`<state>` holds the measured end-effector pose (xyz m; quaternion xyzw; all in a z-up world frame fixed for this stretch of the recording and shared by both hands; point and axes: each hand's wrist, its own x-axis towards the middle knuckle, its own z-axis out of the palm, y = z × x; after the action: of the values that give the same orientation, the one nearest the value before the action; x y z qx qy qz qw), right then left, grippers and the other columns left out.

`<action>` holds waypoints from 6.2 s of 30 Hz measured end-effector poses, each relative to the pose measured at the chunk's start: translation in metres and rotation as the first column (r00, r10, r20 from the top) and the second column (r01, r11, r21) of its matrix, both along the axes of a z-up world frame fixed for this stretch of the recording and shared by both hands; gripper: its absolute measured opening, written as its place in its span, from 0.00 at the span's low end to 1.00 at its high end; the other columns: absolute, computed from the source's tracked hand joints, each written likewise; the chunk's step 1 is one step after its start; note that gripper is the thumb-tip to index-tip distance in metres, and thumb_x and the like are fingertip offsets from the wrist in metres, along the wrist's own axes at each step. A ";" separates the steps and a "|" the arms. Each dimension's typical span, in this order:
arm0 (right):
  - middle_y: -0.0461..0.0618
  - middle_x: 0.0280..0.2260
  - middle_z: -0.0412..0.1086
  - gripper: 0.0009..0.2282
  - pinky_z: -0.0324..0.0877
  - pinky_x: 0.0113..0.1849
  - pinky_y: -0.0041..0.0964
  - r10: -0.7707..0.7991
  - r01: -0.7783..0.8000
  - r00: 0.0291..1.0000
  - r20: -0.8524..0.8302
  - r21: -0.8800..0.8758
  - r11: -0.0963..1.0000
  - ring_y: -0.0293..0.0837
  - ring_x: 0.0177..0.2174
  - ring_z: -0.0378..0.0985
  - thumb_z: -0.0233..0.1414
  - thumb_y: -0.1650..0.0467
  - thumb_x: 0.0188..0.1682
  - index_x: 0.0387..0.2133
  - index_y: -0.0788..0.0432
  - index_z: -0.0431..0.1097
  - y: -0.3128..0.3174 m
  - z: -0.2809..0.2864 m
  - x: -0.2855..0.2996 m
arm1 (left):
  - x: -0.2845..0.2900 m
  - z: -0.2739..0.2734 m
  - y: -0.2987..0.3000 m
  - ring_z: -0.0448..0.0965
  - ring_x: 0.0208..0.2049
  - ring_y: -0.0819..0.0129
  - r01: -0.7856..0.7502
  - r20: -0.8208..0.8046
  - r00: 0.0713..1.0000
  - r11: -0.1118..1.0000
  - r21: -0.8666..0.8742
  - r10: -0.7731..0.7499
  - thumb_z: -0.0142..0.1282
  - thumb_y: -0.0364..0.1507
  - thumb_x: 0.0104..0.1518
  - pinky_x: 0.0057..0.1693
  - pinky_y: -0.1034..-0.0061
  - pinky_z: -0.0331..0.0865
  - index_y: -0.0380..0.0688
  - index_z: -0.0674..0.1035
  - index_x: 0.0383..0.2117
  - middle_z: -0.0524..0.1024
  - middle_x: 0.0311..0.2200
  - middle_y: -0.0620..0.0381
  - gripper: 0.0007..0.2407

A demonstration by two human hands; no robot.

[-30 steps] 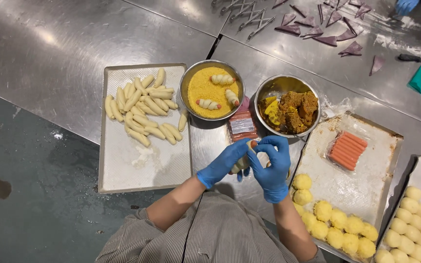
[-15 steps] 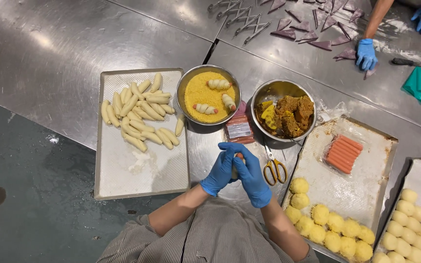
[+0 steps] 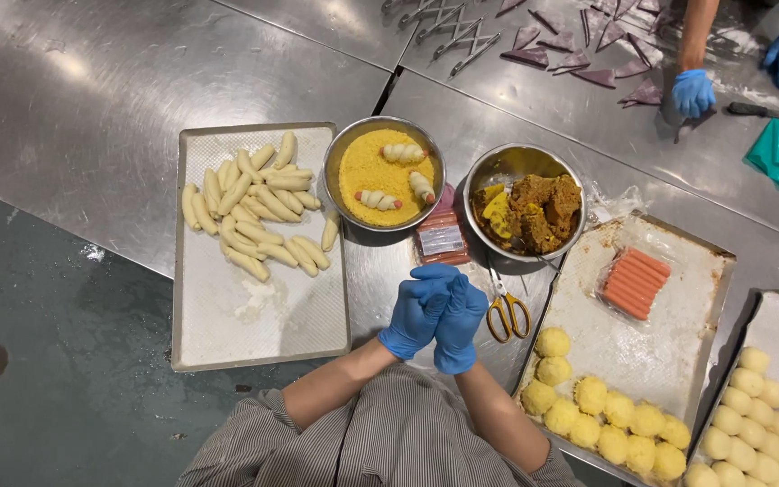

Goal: Wrapping sausages in dough and coating them with breading or cornmeal.

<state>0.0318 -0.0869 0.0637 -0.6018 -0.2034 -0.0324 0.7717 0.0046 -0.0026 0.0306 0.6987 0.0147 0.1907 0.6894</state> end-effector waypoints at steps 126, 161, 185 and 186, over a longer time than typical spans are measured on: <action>0.43 0.27 0.68 0.12 0.62 0.26 0.27 0.028 -0.245 0.786 -0.618 -0.269 0.931 0.32 0.23 0.66 0.53 0.68 0.55 0.45 0.65 0.70 -0.145 -0.151 0.011 | 0.092 -0.176 -0.023 0.72 0.50 0.48 0.328 -0.309 0.936 0.742 0.585 -0.170 0.55 0.36 0.60 0.56 0.57 0.67 0.38 0.77 0.50 0.74 0.48 0.43 0.17; 0.48 0.42 0.72 0.15 0.73 0.41 0.28 -0.254 0.153 0.868 -0.426 -0.256 0.954 0.36 0.39 0.76 0.59 0.78 0.48 0.49 0.62 0.71 -0.133 -0.090 0.021 | 0.074 -0.112 -0.024 0.77 0.41 0.56 0.384 -0.242 0.923 0.672 0.634 -0.299 0.58 0.34 0.62 0.50 0.61 0.70 0.49 0.80 0.44 0.77 0.34 0.54 0.08; 0.53 0.44 0.74 0.04 0.74 0.42 0.31 -0.054 0.073 0.908 -0.415 0.028 0.997 0.38 0.38 0.77 0.60 0.79 0.48 0.33 0.66 0.74 -0.096 0.004 0.019 | 0.036 0.042 -0.009 0.84 0.43 0.58 -0.088 0.249 0.966 0.817 0.570 -0.070 0.62 0.21 0.60 0.48 0.70 0.78 0.39 0.75 0.56 0.80 0.46 0.49 0.17; 0.53 0.45 0.74 0.04 0.74 0.42 0.31 -0.049 0.062 0.916 -0.397 0.020 0.998 0.38 0.39 0.77 0.60 0.80 0.47 0.34 0.66 0.74 -0.097 0.004 0.018 | 0.035 0.052 -0.008 0.84 0.41 0.59 -0.041 0.165 0.985 0.846 0.531 -0.056 0.63 0.22 0.59 0.47 0.72 0.78 0.41 0.76 0.55 0.81 0.44 0.50 0.17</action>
<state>0.0494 -0.1841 0.0675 -0.5888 -0.0251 0.0649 0.8053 0.0399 -0.0105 0.0825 0.8430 -0.1016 0.2452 0.4679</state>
